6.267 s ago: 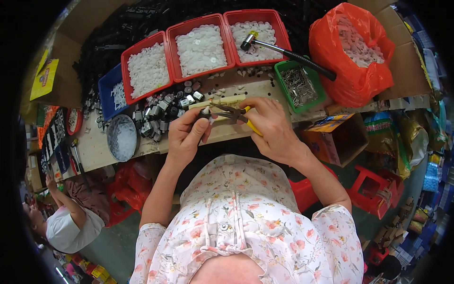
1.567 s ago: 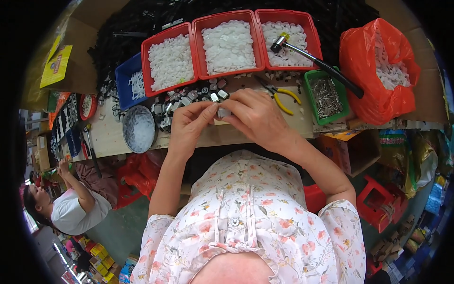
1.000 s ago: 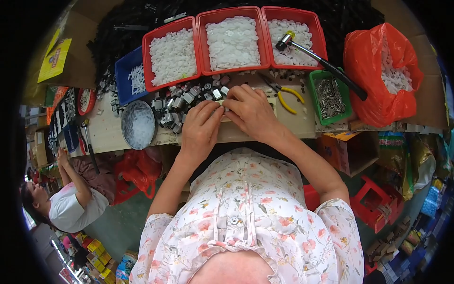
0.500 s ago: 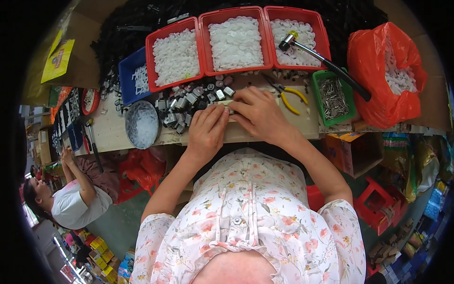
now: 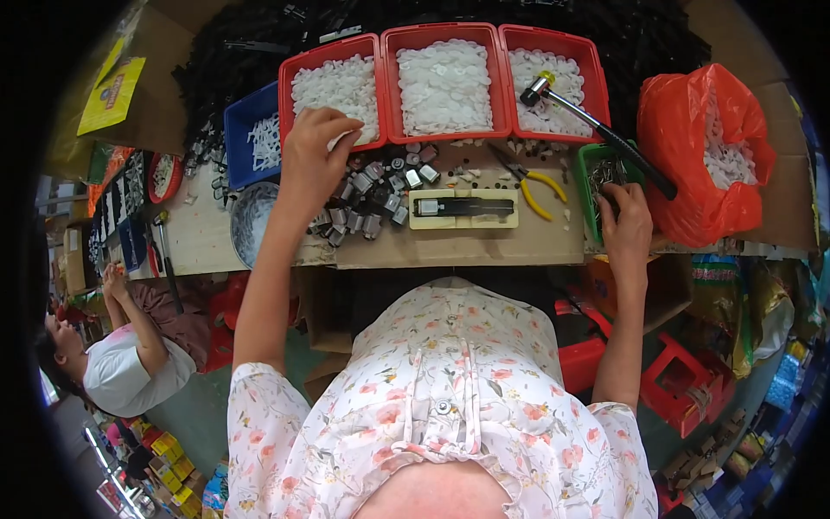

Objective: Assembling small plastic parts into metal housings using a hammer and pliers at a factory workbench.

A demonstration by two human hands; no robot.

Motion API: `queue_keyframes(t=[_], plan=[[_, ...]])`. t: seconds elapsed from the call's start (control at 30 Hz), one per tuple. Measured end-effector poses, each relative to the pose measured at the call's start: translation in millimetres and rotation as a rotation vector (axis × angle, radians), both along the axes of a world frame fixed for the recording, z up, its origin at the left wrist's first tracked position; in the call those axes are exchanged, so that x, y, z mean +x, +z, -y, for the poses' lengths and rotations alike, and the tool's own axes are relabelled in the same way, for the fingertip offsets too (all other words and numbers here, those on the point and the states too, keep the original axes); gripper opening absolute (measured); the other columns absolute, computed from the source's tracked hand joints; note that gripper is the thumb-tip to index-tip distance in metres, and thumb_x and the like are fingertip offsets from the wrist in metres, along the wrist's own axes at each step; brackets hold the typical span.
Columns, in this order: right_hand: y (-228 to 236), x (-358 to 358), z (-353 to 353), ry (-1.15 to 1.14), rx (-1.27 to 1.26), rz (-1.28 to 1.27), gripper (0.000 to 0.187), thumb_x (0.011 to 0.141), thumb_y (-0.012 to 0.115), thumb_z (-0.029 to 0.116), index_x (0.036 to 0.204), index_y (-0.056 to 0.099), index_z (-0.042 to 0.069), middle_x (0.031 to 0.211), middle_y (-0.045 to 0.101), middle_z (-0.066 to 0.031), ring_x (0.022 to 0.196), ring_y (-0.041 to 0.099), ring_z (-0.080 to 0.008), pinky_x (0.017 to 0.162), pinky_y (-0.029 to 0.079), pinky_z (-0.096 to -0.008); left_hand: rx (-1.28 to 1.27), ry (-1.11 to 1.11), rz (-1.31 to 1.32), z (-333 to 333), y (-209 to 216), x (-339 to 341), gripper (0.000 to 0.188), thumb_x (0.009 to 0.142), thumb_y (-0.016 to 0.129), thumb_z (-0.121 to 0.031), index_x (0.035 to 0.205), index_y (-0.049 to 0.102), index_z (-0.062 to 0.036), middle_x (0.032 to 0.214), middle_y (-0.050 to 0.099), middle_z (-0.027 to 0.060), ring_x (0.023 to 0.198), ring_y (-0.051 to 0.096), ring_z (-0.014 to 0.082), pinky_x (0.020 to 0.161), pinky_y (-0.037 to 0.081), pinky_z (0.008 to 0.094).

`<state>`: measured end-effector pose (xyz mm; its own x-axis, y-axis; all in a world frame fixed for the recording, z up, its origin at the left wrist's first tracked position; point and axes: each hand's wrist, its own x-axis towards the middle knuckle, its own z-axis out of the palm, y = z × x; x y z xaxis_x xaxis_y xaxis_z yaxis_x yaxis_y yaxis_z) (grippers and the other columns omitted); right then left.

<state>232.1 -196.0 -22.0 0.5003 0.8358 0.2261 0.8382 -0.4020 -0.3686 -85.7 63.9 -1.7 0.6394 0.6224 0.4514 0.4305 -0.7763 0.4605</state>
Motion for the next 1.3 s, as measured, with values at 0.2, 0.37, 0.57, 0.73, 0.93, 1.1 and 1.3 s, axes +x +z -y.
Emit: queue_keyframes(t=[0.2, 0.37, 0.57, 0.73, 0.93, 1.1, 1.3], plan=[[0, 2, -8, 0.040, -0.007, 0.013, 0.008, 0.084, 0.064, 0.000, 0.090, 0.065, -0.003, 0.088, 0.061, -0.0179, 0.082, 0.062, -0.0379, 0.070, 0.048, -0.0423, -0.113, -0.049, -0.251, -23, 1, 13, 0.010, 0.076, 0.075, -0.008, 0.083, 0.075, -0.0010, 0.085, 0.067, 0.0138, 0.092, 0.057, 0.0317, 0.083, 0.048, 0.0421], [-2, 6, -12, 0.021, -0.013, 0.004, 0.008, 0.083, 0.064, 0.000, 0.091, 0.064, -0.003, 0.088, 0.061, -0.0174, 0.081, 0.063, -0.0367, 0.070, 0.048, -0.0421, -0.177, -0.062, -0.351, -34, 2, 14, 0.014, 0.076, 0.076, -0.011, 0.085, 0.074, -0.0010, 0.084, 0.067, 0.0106, 0.088, 0.056, 0.0279, 0.082, 0.047, 0.0389], [5, 8, -7, 0.054, 0.014, 0.008, 0.009, 0.082, 0.065, 0.000, 0.090, 0.063, -0.002, 0.089, 0.061, -0.0175, 0.082, 0.062, -0.0381, 0.070, 0.048, -0.0430, -0.205, -0.051, -0.446, -39, 5, 12, 0.016, 0.072, 0.079, -0.014, 0.080, 0.073, -0.0012, 0.080, 0.067, 0.0108, 0.084, 0.056, 0.0275, 0.079, 0.046, 0.0381], [5, 13, -3, 0.044, -0.051, 0.019, 0.012, 0.084, 0.065, 0.002, 0.094, 0.064, -0.002, 0.090, 0.060, -0.0175, 0.083, 0.062, -0.0356, 0.072, 0.047, -0.0411, -0.151, -0.143, -0.375, -45, -3, 10, 0.016, 0.073, 0.077, -0.013, 0.080, 0.073, 0.0002, 0.078, 0.067, 0.0129, 0.086, 0.058, 0.0300, 0.079, 0.047, 0.0407], [0, 14, -8, 0.018, -0.081, 0.002, 0.011, 0.084, 0.065, 0.004, 0.091, 0.062, -0.002, 0.087, 0.059, -0.0174, 0.082, 0.062, -0.0353, 0.071, 0.047, -0.0411, -0.165, -0.101, -0.449, -44, 7, 8, 0.014, 0.071, 0.076, -0.010, 0.080, 0.074, 0.0005, 0.077, 0.067, 0.0181, 0.086, 0.060, 0.0343, 0.081, 0.048, 0.0431], [4, 12, -4, 0.018, 0.028, -0.072, 0.010, 0.087, 0.063, 0.005, 0.094, 0.060, -0.002, 0.088, 0.058, -0.0164, 0.080, 0.061, -0.0337, 0.071, 0.047, -0.0398, -0.139, -0.106, -0.522, -47, 7, 5, 0.014, 0.072, 0.076, -0.008, 0.084, 0.073, 0.0003, 0.083, 0.067, 0.0148, 0.087, 0.059, 0.0312, 0.079, 0.048, 0.0412], [12, 9, 4, -0.004, 0.097, -0.127, 0.007, 0.089, 0.062, 0.004, 0.094, 0.059, 0.000, 0.088, 0.057, -0.0162, 0.077, 0.060, -0.0332, 0.068, 0.047, -0.0391, -0.176, -0.116, -0.500, -50, -2, 8, 0.017, 0.072, 0.075, -0.007, 0.087, 0.073, 0.0021, 0.083, 0.067, 0.0154, 0.082, 0.062, 0.0306, 0.075, 0.049, 0.0398]])
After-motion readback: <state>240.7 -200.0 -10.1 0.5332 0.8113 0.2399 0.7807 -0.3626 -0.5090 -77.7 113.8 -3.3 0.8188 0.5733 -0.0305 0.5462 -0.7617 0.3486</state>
